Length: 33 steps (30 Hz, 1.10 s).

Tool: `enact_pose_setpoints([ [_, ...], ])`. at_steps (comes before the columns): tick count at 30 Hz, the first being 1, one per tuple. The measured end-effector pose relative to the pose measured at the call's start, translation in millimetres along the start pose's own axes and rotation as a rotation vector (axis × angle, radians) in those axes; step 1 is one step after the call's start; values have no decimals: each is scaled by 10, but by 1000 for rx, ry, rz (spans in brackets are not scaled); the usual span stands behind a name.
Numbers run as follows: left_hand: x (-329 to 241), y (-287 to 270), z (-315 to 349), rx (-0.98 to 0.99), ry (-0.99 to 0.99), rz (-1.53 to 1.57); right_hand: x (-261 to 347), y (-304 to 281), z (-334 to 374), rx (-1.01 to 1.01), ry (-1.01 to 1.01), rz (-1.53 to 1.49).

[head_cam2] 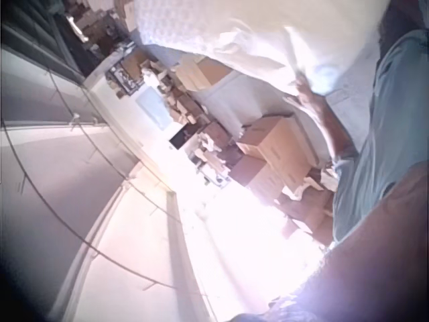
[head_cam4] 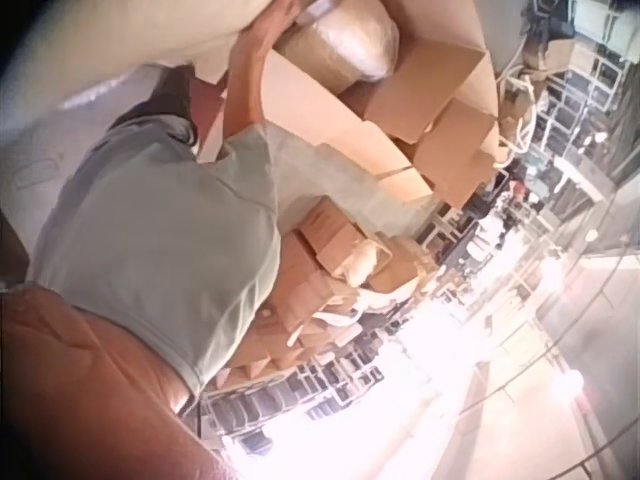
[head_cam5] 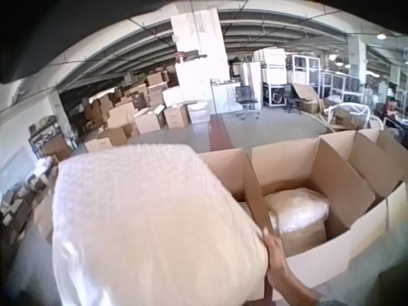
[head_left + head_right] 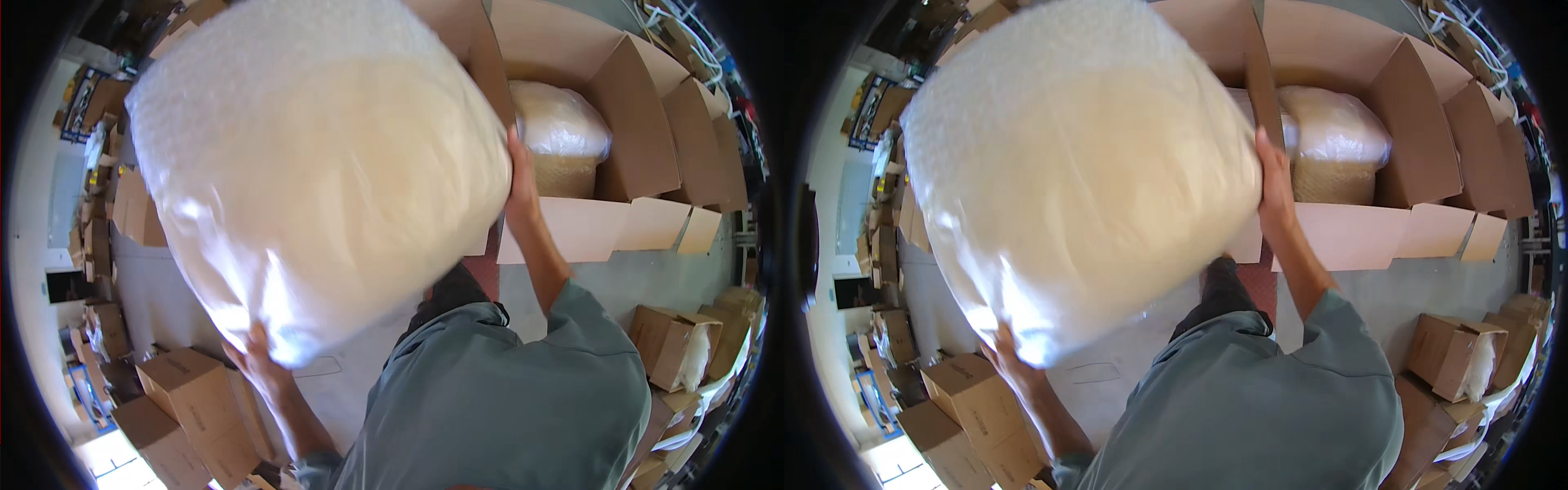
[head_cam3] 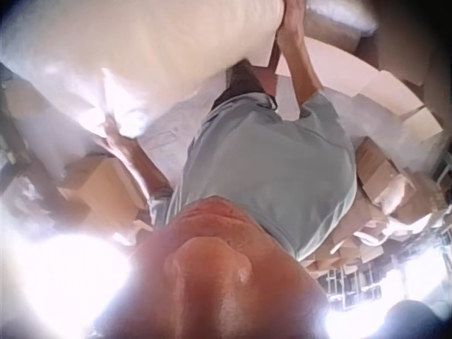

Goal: Wrapping foam chair cushions in bubble wrap, securing with tape, and packing them into cardboard boxes.

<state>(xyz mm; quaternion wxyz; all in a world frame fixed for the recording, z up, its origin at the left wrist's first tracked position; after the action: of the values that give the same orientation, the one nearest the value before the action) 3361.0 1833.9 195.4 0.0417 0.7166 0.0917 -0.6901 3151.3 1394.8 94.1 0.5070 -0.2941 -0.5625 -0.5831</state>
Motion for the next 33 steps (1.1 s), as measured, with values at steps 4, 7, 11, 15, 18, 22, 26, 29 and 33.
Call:
enact_pose_setpoints([
  [4, -145, 1517, -898, 284, -105, 130, 306, 233, -1090, -48, -80, -103],
  [7, -173, 2640, -1180, 480, -167, 129, 353, 330, -1729, -132, -72, -65],
  [11, 448, 3602, -1724, 653, -317, 145, 203, 441, -2093, -201, -80, 91],
  [15, 1435, 4096, -1941, 654, -416, 138, -444, 206, -2460, -358, -61, 164],
  [18, 2150, 4264, -2086, 679, -414, 108, -902, 73, -2518, -414, -11, 253],
  [22, 2754, 4538, -1952, 677, -457, 78, -1648, -218, -2775, -464, 44, 167],
  [26, 3233, 4786, -2030, 713, -470, -28, -2259, -455, -3066, -495, 111, 331],
  [29, 3492, 5041, -2077, 864, -314, -235, -2562, -596, -3289, -533, 126, 389],
  [33, 3747, 5385, -2223, 872, -191, -328, -2934, -654, -3616, -479, 70, 508],
])
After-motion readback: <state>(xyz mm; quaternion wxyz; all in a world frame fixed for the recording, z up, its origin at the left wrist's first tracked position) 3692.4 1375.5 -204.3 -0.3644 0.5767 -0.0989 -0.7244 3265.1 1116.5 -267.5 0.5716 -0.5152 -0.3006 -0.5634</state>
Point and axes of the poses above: each hand's wrist, its own z-axis away from the middle knuckle, its own y-axis out of the palm, x = y × z, the point moved 9 cm from there along -z, towards the middle knuckle, and after that the axes turned 15 degrees about -x, right-handed, at the moved point
